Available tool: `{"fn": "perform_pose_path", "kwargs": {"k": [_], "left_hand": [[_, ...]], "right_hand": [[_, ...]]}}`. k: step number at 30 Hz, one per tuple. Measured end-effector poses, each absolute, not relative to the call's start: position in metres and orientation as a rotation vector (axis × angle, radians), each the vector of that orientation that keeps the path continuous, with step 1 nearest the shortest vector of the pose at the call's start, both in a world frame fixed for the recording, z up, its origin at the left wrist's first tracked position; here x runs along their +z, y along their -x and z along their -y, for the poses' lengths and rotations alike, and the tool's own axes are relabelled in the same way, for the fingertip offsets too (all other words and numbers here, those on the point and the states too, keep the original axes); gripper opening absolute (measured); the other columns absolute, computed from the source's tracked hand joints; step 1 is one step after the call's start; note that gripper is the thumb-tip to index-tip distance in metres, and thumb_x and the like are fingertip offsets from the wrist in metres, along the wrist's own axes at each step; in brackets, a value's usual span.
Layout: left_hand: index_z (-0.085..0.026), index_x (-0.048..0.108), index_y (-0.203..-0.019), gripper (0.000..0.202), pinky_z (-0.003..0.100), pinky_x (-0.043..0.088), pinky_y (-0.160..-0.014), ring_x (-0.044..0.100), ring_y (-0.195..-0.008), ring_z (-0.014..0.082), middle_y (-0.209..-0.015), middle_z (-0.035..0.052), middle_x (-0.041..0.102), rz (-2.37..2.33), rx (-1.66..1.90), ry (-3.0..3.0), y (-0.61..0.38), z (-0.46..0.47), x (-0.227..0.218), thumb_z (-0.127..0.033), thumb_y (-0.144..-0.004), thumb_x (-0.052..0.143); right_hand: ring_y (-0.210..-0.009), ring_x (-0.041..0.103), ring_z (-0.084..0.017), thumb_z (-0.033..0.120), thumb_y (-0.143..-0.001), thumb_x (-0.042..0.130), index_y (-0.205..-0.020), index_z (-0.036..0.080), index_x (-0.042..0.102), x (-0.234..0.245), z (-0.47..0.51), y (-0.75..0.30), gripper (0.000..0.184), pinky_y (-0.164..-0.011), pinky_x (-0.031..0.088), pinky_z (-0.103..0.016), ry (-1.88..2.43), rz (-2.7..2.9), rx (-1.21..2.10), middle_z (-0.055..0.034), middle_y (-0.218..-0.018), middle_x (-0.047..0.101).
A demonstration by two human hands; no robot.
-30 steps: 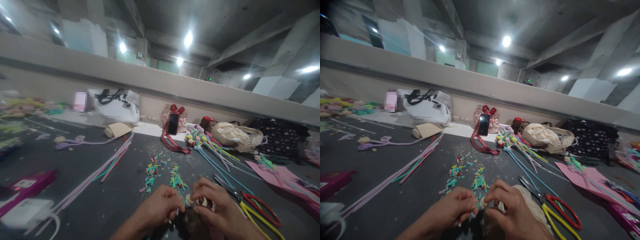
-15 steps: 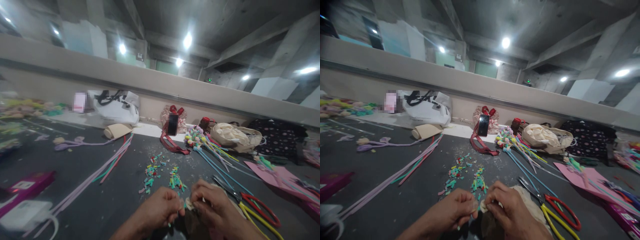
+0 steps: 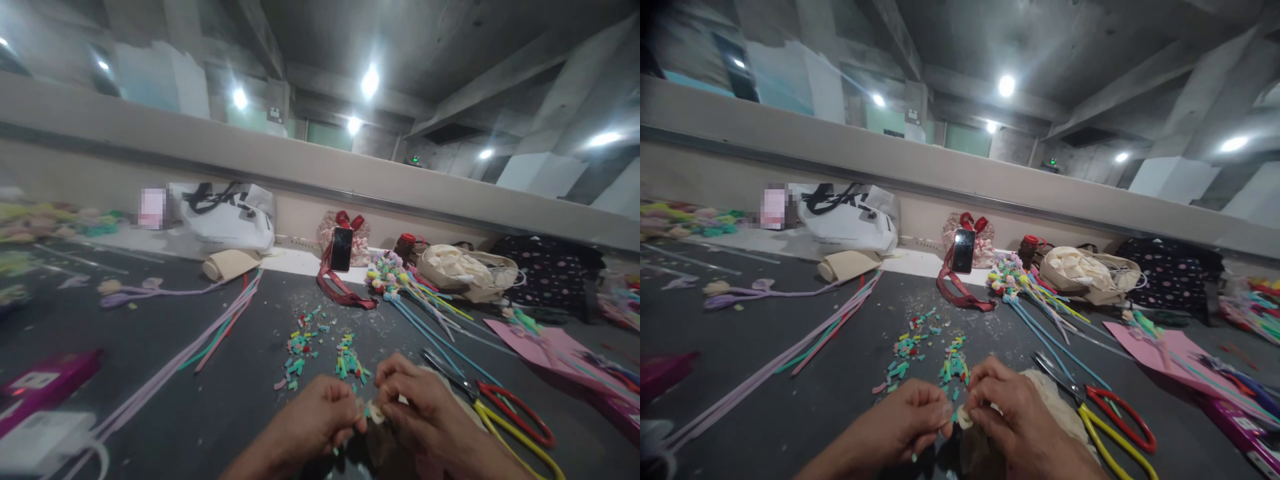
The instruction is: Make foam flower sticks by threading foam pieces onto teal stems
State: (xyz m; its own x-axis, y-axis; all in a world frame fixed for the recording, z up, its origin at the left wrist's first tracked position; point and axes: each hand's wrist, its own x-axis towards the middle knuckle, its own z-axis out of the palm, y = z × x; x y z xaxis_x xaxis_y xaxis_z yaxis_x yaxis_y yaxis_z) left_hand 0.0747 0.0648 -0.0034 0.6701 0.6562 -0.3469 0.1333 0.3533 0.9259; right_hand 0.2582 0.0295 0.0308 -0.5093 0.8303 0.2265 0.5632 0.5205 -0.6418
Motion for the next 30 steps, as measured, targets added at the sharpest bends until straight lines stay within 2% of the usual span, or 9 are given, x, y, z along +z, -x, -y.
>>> {"fn": "perform_pose_path", "kwargs": {"k": [5,9,13,16,22,27,30], "left_hand": [[-0.014,0.054,-0.056,0.033,0.018,0.010,-0.032,0.021,-0.028,0.0023,-0.032,-0.0091,0.034,-0.764,0.435,-1.180,-0.075,-0.066,-0.009,-0.047,-0.061,0.053],[-0.015,0.052,-0.058,0.034,0.017,0.008,-0.030,0.020,-0.026,0.0016,-0.033,-0.0100,0.035,-0.746,0.428,-1.112,-0.074,-0.065,-0.008,-0.048,-0.061,0.054],[-0.015,0.050,-0.060,0.036,0.017,0.010,-0.029,0.022,-0.025,0.0014,-0.034,-0.0096,0.037,-0.687,0.385,-1.036,-0.070,-0.069,-0.003,-0.051,-0.062,0.053],[-0.015,0.050,-0.059,0.036,0.016,0.010,-0.030,0.023,-0.025,0.0016,-0.033,-0.0097,0.034,-0.606,0.384,-1.011,-0.068,-0.074,-0.002,-0.051,-0.062,0.054],[-0.015,0.048,-0.053,0.041,0.018,0.007,-0.033,0.022,-0.026,0.0013,-0.031,-0.0083,0.035,-0.597,0.378,-1.068,-0.071,-0.073,-0.004,-0.054,-0.058,0.057],[-0.015,0.046,-0.052,0.043,0.018,0.007,-0.035,0.018,-0.027,0.0004,-0.032,-0.0095,0.032,-0.604,0.507,-1.035,-0.073,-0.065,-0.006,-0.057,-0.055,0.060],[-0.015,0.045,-0.051,0.045,0.018,0.008,-0.036,0.021,-0.029,0.0007,-0.033,-0.0086,0.035,-0.595,0.464,-1.034,-0.073,-0.067,-0.009,-0.057,-0.051,0.062]], "right_hand": [[-0.081,0.052,-0.015,0.022,-0.080,0.049,-0.087,0.022,0.064,0.032,-0.028,-0.268,0.016,-0.070,0.039,-0.025,1.138,2.051,0.736,-0.0032,-0.085,0.056],[-0.071,0.053,-0.014,0.023,-0.070,0.059,-0.097,0.023,0.060,0.029,-0.026,-0.266,0.027,-0.059,0.040,-0.022,1.192,1.875,0.852,-0.0008,-0.083,0.058],[-0.072,0.052,-0.013,0.025,-0.060,0.067,-0.097,0.023,0.058,0.027,-0.027,-0.252,0.038,-0.059,0.040,-0.021,1.156,1.908,0.875,0.0007,-0.084,0.056],[-0.069,0.050,-0.012,0.027,-0.060,0.068,-0.095,0.022,0.058,0.029,-0.031,-0.242,0.037,-0.060,0.039,-0.021,1.154,1.926,0.838,0.0019,-0.079,0.054],[-0.062,0.048,-0.009,0.020,-0.062,0.068,-0.083,0.019,0.063,0.034,-0.037,-0.235,0.022,-0.055,0.037,-0.019,1.151,1.973,0.741,0.0030,-0.073,0.053],[-0.062,0.049,-0.009,0.014,-0.064,0.065,-0.081,0.018,0.065,0.028,-0.038,-0.236,0.018,-0.057,0.037,-0.019,1.087,2.024,0.682,0.0026,-0.069,0.055],[-0.063,0.050,-0.009,0.010,-0.064,0.062,-0.078,0.017,0.064,0.025,-0.037,-0.235,0.016,-0.056,0.037,-0.018,1.097,2.026,0.665,0.0023,-0.069,0.056]]}}
